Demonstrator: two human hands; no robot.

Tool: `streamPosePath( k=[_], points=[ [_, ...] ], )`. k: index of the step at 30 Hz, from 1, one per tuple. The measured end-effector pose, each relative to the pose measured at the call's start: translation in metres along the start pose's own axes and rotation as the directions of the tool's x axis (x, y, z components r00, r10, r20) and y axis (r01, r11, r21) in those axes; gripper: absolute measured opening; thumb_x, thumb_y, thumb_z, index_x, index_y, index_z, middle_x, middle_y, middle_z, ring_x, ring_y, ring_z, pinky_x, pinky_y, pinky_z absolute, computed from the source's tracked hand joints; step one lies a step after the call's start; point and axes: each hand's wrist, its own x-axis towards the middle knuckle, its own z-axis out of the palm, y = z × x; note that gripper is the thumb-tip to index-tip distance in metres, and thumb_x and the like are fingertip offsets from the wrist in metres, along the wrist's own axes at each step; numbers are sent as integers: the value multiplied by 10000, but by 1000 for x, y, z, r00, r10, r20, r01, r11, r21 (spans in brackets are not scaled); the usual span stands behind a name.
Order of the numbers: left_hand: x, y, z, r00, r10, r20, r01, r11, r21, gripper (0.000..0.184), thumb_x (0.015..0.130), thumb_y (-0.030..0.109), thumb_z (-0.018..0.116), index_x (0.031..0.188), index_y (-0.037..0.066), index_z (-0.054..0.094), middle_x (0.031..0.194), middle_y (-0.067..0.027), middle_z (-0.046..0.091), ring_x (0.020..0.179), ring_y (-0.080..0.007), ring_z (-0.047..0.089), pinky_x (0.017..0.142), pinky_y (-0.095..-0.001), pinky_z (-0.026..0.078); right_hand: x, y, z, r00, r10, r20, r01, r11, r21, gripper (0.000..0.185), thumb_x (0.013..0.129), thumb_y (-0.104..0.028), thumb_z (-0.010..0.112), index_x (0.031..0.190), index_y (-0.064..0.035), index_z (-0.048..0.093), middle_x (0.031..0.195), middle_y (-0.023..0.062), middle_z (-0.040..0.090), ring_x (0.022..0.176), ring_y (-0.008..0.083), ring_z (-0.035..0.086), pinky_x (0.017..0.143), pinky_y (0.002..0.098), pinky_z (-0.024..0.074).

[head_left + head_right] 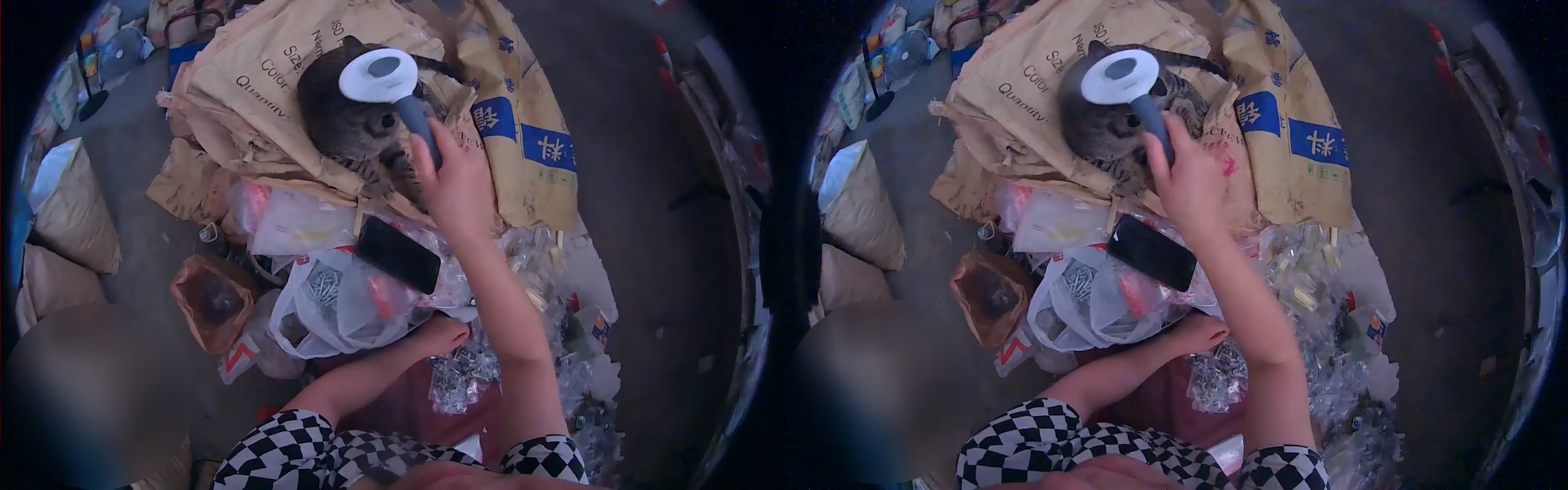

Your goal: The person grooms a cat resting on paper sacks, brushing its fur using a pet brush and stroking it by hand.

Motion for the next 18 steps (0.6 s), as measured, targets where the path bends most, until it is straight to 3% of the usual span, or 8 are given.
streamPosePath(
  k=[2,4,11,13,14,16,18],
  points=[
    [0,2,-1,1000,-15,19,15,1000,15,175,869,225,585,914,76,664,827,-152,669,747,-333,661,680,-449,520,-8,-3,3,998,-61,9,61,995,-82,374,925,-316,603,1183,-45,611,816,205,655,699,327,664,611,406,499],
    [0,6,-3,999,-20,-40,20,1000,6,186,853,213,574,777,50,619,741,-154,635,701,-335,639,684,-465,492,-17,2,12,990,-138,4,138,990,-6,351,908,-299,629,1166,-62,614,861,199,667,739,354,660,634,416,509],
    [-1,4,1,998,-19,-56,20,1000,20,174,850,209,578,786,55,626,742,-155,634,702,-337,637,676,-462,495,-30,5,11,956,-274,103,265,960,94,366,901,-302,634,1180,-71,582,884,196,667,732,352,660,632,429,518],
    [-1,2,4,995,9,-101,-12,1000,-25,159,846,199,583,783,59,628,745,-152,637,697,-334,639,666,-457,497,-17,-2,7,939,-341,-39,343,936,84,352,901,-288,636,1158,-52,592,838,188,667,710,350,653,632,427,511],
    [-1,0,4,995,8,-100,-10,1000,-26,159,846,199,583,783,59,628,745,-152,637,697,-334,639,666,-457,497,-8,-8,2,940,-339,-38,341,936,85,352,901,-288,636,1158,-52,592,838,188,667,710,350,653,632,427,511],
    [-1,-1,2,1000,-2,-11,1,1000,-17,187,873,235,577,868,64,653,823,-162,661,719,-346,651,669,-458,516,18,-22,-6,980,-125,-157,148,978,146,327,912,-291,615,1105,-28,616,813,203,663,716,358,647,642,427,500],
    [-1,2,-2,1000,-4,-4,4,1000,-10,189,874,235,571,859,64,652,823,-161,660,722,-347,650,669,-457,514,45,-11,3,988,-50,-144,80,975,208,337,917,-309,601,1087,-20,626,808,210,661,728,363,647,650,427,496]
  ],
)
